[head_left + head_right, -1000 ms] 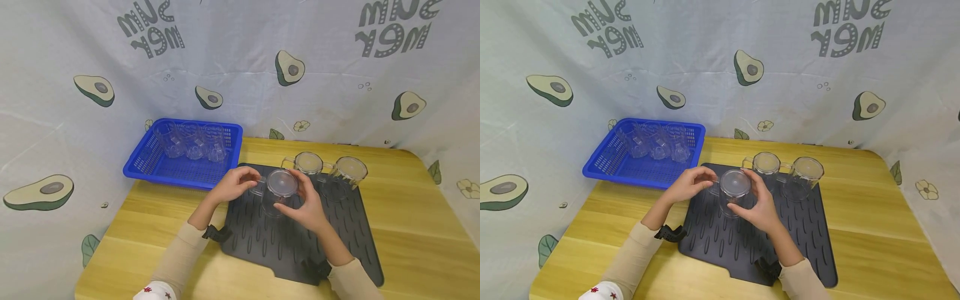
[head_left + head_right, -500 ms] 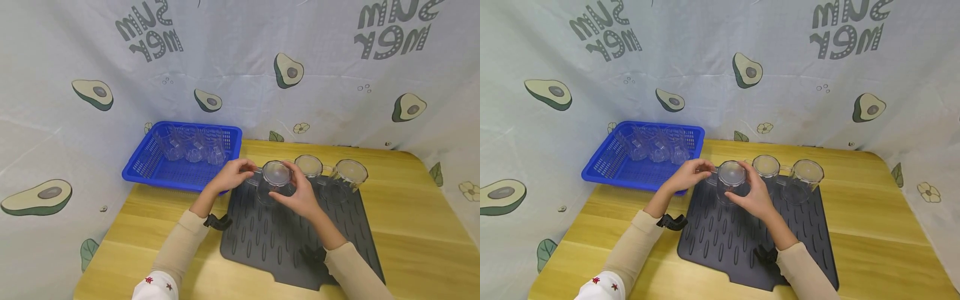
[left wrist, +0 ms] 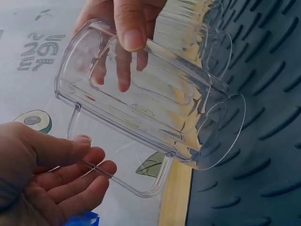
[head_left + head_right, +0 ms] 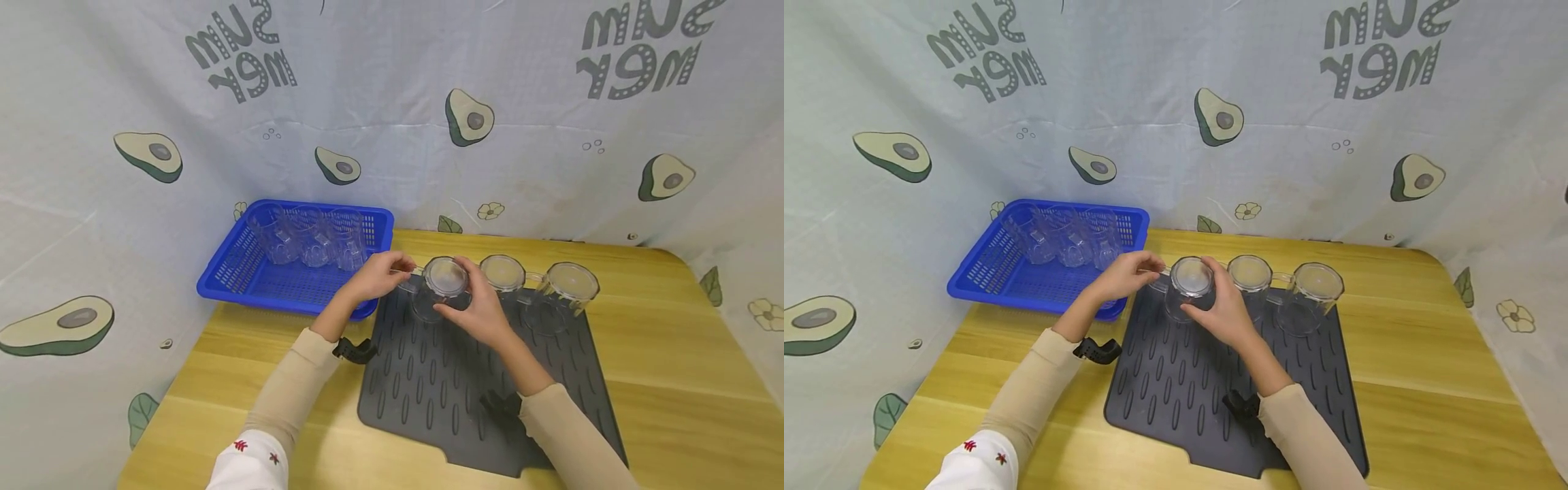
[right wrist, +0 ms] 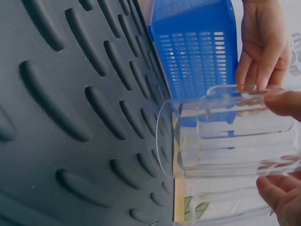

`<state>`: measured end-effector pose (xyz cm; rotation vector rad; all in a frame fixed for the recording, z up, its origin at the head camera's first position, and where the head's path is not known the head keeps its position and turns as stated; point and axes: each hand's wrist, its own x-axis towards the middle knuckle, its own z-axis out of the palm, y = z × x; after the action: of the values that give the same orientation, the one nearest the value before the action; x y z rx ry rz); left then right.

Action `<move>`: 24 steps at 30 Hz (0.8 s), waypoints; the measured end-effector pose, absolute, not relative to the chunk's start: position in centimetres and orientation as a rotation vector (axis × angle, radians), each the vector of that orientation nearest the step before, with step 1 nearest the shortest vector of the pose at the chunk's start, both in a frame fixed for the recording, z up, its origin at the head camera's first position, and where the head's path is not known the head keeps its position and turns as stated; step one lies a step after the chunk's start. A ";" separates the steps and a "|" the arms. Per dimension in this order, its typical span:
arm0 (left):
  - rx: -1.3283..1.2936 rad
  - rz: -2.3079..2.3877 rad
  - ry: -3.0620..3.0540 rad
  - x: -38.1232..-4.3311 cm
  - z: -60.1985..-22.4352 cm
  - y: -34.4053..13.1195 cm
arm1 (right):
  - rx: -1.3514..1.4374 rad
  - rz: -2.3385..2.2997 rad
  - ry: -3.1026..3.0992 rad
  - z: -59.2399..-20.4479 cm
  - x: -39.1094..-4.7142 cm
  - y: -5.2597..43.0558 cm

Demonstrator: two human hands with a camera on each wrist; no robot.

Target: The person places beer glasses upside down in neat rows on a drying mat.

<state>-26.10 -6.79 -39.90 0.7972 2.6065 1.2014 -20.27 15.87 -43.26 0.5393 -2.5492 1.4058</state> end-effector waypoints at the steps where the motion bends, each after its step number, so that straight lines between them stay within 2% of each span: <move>1: 0.803 1.175 2.622 -26.2 -39.9 -6.7 | 0.528 1.408 -2.557 -43.2 -20.3 15.8; 24: 0.880 0.850 2.837 -26.1 -39.9 -5.7 | 0.448 1.303 -2.690 -43.0 -21.2 14.7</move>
<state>-26.10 -5.73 -39.88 0.8805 2.8368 0.8503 -21.16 14.65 -43.01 0.4480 -2.6900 1.3027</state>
